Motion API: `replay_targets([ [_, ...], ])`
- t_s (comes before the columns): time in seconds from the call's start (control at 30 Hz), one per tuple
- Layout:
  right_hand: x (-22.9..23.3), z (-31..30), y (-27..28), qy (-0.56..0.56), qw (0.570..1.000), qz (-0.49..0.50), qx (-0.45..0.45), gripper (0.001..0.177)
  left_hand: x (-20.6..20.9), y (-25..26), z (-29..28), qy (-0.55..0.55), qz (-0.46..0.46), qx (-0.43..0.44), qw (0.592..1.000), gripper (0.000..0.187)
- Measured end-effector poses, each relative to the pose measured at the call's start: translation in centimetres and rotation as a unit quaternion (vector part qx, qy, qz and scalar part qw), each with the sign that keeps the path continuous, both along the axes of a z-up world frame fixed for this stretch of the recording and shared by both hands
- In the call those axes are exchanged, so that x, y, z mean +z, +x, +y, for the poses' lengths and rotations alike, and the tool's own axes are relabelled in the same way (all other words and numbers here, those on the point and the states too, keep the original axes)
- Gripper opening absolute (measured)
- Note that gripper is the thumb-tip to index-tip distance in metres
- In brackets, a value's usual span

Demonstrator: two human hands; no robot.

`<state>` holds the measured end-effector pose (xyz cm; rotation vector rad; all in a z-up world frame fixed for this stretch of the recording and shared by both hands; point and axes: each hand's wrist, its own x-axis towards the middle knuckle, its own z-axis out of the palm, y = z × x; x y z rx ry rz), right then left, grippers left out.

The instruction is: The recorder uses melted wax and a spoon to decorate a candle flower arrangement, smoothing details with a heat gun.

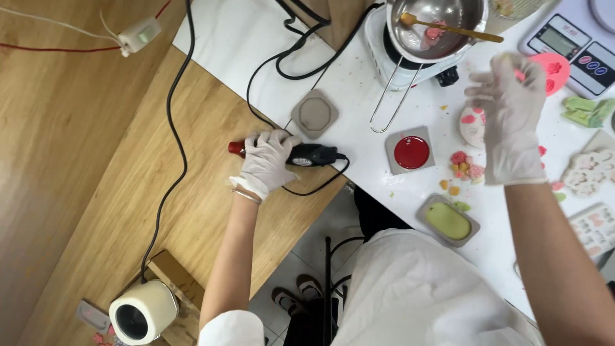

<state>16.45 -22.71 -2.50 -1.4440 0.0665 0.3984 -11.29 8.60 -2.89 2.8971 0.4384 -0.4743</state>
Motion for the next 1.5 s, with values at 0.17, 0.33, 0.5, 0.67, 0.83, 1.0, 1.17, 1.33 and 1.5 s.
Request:
replay_targets([
  [0.17,-0.1,3.0,4.1,-0.109,0.993,-0.036,0.007,0.052,-1.0,0.7,-1.4,0.037,0.057,-0.037,0.997,0.094],
  [0.33,-0.9,4.4,5.1,-0.076,0.996,-0.038,0.025,0.031,-3.6,0.6,-1.5,0.056,0.017,-0.131,0.99,0.067],
  [0.5,0.3,4.1,4.9,-0.058,0.996,-0.071,0.0,0.013,4.9,-0.7,-2.5,-0.168,-0.214,0.025,0.962,0.061],
  [0.67,3.4,5.1,5.2,-0.083,0.991,-0.096,-0.033,0.02,10.8,1.3,-4.4,-0.395,-0.454,0.083,0.795,0.056],
  [0.83,4.2,6.5,6.0,-0.082,0.976,-0.197,0.045,0.017,11.5,7.6,-5.1,-0.534,-0.642,0.201,0.512,0.057],
  [1.0,6.7,8.3,5.5,-0.127,0.972,-0.169,0.098,0.017,15.2,13.1,-6.9,-0.474,-0.685,0.195,0.518,0.066],
  [1.17,6.5,8.2,6.2,-0.14,0.972,-0.129,0.137,0.019,16.1,17.3,-7.2,-0.518,-0.704,0.134,0.467,0.063],
  [1.33,6.7,7.2,6.2,-0.131,0.97,-0.168,0.121,0.021,16.6,17.0,-7.2,-0.462,-0.57,0.179,0.655,0.052],
  [1.5,5.4,6.2,6.5,-0.11,0.98,-0.126,0.108,0.021,14.7,15.8,-6.5,-0.499,-0.595,0.201,0.597,0.057],
])
